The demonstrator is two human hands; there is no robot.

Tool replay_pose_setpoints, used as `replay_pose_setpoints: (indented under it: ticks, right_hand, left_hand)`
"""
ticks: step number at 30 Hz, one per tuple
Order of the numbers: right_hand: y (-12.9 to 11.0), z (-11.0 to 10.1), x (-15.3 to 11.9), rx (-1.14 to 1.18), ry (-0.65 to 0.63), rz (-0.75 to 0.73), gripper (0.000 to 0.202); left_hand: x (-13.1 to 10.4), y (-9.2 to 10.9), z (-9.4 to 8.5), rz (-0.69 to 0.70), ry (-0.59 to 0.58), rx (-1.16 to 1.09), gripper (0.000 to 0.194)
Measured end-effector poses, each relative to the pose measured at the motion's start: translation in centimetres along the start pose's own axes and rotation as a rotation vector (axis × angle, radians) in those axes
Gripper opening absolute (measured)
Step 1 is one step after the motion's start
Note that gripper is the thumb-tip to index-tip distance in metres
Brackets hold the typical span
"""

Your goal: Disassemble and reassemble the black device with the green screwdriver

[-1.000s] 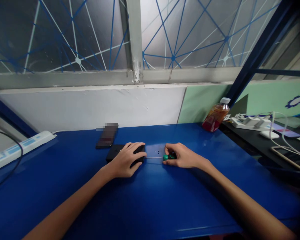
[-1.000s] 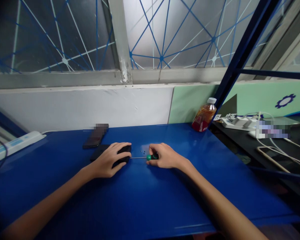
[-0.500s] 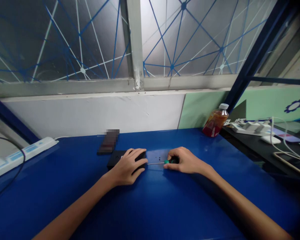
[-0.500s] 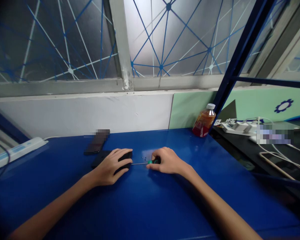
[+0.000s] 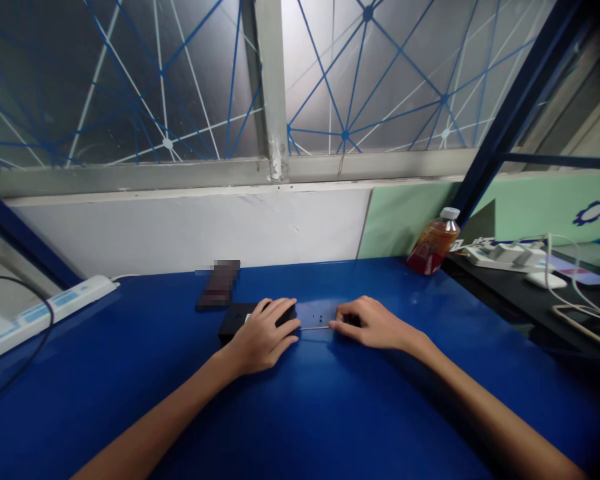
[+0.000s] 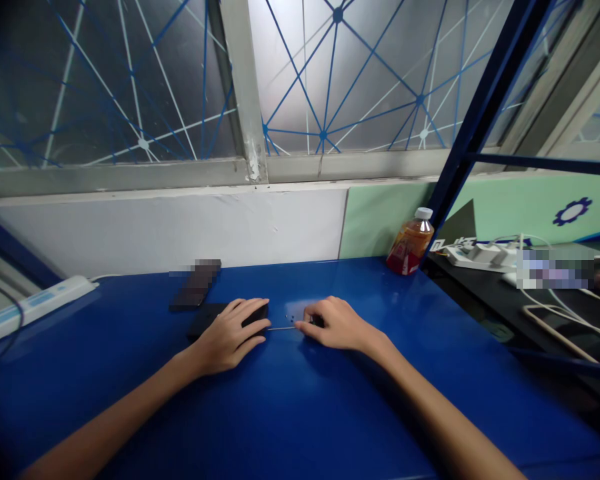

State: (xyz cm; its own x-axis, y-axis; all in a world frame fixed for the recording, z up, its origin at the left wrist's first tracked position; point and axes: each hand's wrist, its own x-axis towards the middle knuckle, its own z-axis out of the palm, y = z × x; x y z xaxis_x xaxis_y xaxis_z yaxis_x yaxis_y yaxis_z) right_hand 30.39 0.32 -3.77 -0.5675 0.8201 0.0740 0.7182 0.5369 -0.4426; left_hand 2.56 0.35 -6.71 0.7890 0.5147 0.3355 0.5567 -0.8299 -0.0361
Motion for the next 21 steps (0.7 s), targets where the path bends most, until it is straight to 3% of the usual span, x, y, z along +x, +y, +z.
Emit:
replay_pose_setpoints:
  ticks: [9,16,21]
  right_hand:
    - [0.5,0.3,0.2,-0.088,0.037,0.029,0.041]
    - [-0.3,0.2,0.1,-0.080,-0.016,0.074,0.037]
    - [-0.3,0.0,-0.1,-0.032,0.009,0.038,0.051]
  left_hand:
    - [-0.1,0.0,0.2,-0.005,0.012,0.004,0.028]
    - [-0.1,0.0,0.1,-0.011,-0.004,0.008,0.029]
    - [-0.1,0.1,0.0,-0.017,-0.014,0.011,0.029]
